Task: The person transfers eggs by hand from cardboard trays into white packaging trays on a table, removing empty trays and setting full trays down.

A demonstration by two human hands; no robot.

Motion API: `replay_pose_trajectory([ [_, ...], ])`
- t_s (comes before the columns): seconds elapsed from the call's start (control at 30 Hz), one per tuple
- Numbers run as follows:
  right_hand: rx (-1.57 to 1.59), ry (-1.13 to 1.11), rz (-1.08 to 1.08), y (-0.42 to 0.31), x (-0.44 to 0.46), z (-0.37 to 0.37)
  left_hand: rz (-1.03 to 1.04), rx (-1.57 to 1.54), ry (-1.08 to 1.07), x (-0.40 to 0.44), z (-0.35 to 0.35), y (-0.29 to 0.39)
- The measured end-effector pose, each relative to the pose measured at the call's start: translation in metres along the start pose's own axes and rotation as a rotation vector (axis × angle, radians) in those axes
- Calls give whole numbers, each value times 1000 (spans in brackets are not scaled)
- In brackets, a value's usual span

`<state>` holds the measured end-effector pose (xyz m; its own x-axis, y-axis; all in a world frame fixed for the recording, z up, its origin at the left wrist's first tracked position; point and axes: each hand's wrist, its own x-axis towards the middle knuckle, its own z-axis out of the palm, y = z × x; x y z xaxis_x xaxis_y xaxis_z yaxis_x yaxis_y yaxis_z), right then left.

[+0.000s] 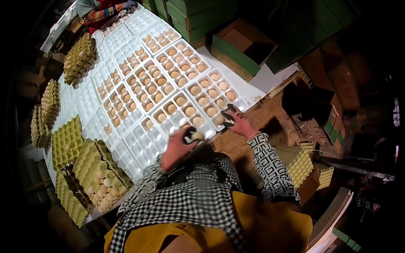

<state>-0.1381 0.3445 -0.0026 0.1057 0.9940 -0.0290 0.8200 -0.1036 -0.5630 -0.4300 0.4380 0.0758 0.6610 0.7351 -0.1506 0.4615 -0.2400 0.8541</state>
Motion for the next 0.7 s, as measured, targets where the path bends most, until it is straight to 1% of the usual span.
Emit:
replay_pose_trajectory([
  [0.03, 257, -5, 85, -27, 1, -26, -17, 151, -41, 12, 30, 4],
  [0.07, 565, 76, 185, -21, 0, -29, 42, 407, -111, 26, 50, 2],
  [0.1, 871, 158, 288, -14, -1, -33, 100, 510, -94, 32, 67, -16],
  [0.13, 1174, 243, 391, -7, -1, -38, 162, 612, -76, 37, 69, -12],
  [0.17, 1416, 398, 392, -1, 2, -42, 88, 574, -152, 41, 66, -11],
  [0.2, 1212, 441, 331, 4, 8, -43, 11, 535, -228, 42, 48, 13],
  [0.23, 1010, 480, 269, 7, 14, -37, 11, 388, -56, 35, 41, 25],
  [0.3, 628, 526, 131, 20, 27, -12, 158, 233, 169, 25, 52, 7],
  [0.33, 53, 461, -43, 34, 34, -3, 222, 168, 294, 16, 54, -10],
  [0.37, 26, 473, -35, 35, 34, 6, 332, 206, 246, 11, 59, -28],
  [0.4, -7, 490, -25, 32, 32, 13, 375, 292, 148, 11, 66, -47],
  [0.43, -45, 458, 3, 25, 31, 13, 490, 368, 166, 14, 71, -62],
  [0.47, -31, 493, 17, 19, 30, 15, 608, 436, 177, 16, 75, -70],
  [0.53, 8, 529, 34, 2, 27, 12, 614, 411, 252, 13, 73, -62],
  [0.57, 38, 508, 22, -6, 27, 9, 635, 388, 300, 13, 65, -58],
  [0.6, 97, 535, 28, -25, 26, 3, 653, 364, 350, 12, 55, -52],
  [0.63, 95, 526, -3, -29, 23, -1, 556, 323, 354, 5, 39, -40],
  [0.67, 121, 499, -57, -41, 27, 5, 465, 236, 338, -5, 25, -45],
  [0.7, 165, 539, -111, -56, 29, 11, 438, 222, 413, -21, 5, -39],
])
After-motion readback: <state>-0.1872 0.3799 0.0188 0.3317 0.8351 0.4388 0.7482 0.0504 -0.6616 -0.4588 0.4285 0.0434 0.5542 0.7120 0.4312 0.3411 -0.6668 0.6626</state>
